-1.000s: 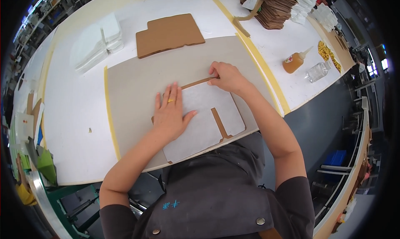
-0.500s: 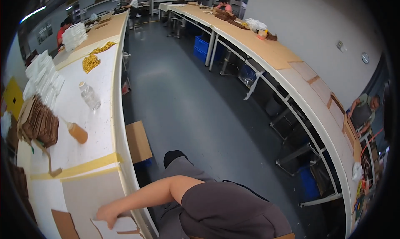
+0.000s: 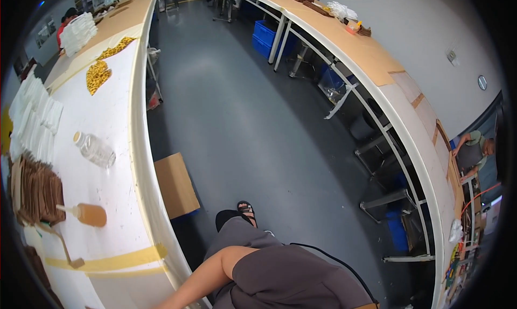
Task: Applying glue to leather pieces and attaching protective paper linings in a workshop.
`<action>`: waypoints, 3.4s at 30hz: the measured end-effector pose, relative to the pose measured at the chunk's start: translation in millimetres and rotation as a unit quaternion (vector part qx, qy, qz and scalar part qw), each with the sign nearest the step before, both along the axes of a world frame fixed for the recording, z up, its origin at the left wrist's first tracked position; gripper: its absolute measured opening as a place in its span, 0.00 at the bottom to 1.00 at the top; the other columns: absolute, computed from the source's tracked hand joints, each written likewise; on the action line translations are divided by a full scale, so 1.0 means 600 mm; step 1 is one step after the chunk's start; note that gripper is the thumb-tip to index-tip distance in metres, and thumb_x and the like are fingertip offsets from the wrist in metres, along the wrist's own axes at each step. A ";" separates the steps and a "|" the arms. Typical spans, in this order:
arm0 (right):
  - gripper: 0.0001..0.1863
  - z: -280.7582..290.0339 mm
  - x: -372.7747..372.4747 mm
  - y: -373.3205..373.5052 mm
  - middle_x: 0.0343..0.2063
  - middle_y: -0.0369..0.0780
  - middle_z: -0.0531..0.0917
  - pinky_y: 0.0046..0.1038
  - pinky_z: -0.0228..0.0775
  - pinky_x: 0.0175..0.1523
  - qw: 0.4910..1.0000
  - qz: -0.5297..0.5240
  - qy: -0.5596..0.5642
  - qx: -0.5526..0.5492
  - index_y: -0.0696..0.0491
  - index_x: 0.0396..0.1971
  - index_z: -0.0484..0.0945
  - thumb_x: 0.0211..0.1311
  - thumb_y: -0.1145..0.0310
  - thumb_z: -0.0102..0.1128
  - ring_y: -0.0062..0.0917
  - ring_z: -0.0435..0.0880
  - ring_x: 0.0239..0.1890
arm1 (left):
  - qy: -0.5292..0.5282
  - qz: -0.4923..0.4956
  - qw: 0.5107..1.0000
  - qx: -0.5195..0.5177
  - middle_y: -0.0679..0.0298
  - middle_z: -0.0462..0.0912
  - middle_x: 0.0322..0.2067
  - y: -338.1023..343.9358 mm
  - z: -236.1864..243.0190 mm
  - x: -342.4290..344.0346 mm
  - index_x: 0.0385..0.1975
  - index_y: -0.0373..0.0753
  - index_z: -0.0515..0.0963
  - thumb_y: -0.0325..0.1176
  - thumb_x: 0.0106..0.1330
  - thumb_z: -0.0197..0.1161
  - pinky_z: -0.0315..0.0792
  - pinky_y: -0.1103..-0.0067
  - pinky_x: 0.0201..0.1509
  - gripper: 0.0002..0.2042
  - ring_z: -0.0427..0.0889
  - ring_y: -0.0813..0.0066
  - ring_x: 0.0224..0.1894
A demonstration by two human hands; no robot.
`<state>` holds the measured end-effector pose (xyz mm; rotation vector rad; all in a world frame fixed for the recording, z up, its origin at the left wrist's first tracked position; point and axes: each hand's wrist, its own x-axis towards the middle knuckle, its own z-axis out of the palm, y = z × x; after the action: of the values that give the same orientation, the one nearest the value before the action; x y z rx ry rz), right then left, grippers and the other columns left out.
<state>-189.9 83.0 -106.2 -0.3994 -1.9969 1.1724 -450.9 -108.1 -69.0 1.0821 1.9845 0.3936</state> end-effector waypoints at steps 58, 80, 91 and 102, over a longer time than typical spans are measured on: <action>0.16 0.273 1.175 -1.219 0.35 0.36 0.86 0.20 0.74 0.43 -0.118 -0.902 0.393 -0.137 0.62 0.52 0.78 0.72 0.67 0.56 0.14 0.82 0.35 | -0.231 -0.920 0.218 -0.229 0.64 0.85 0.33 -0.635 0.206 2.069 0.44 0.31 0.79 0.27 0.68 0.61 0.75 0.85 0.38 0.09 0.81 0.86 0.33; 0.16 0.277 1.234 -2.086 0.31 0.41 0.87 0.35 0.77 0.41 -0.401 -0.841 -0.014 -0.364 0.54 0.47 0.79 0.61 0.65 0.64 0.32 0.87 0.34 | -0.219 -0.959 0.153 -0.100 0.56 0.84 0.33 -1.487 0.058 2.042 0.47 0.30 0.75 0.32 0.60 0.68 0.75 0.72 0.39 0.18 0.82 0.64 0.32; 0.28 0.126 1.130 -1.950 0.64 0.45 0.69 0.40 0.63 0.66 -0.255 -0.840 -0.109 -0.466 0.52 0.61 0.67 0.60 0.67 0.63 0.43 0.65 0.67 | -0.268 -0.951 -0.085 0.128 0.46 0.52 0.72 -1.393 0.025 1.962 0.69 0.35 0.59 0.35 0.60 0.67 0.55 0.51 0.69 0.37 0.51 0.40 0.72; 0.21 0.099 1.118 -2.102 0.62 0.40 0.70 0.41 0.60 0.66 -0.085 -0.894 -0.186 -0.398 0.52 0.56 0.73 0.63 0.66 0.61 0.38 0.66 0.66 | -0.165 -0.960 -0.145 0.173 0.56 0.50 0.74 -1.385 0.037 1.947 0.69 0.39 0.61 0.43 0.65 0.63 0.43 0.53 0.76 0.34 0.45 0.49 0.76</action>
<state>480.8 -1178.2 -46.9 3.2771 -1.1269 0.3575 717.4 -939.2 -46.6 -2.5685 2.1609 0.7297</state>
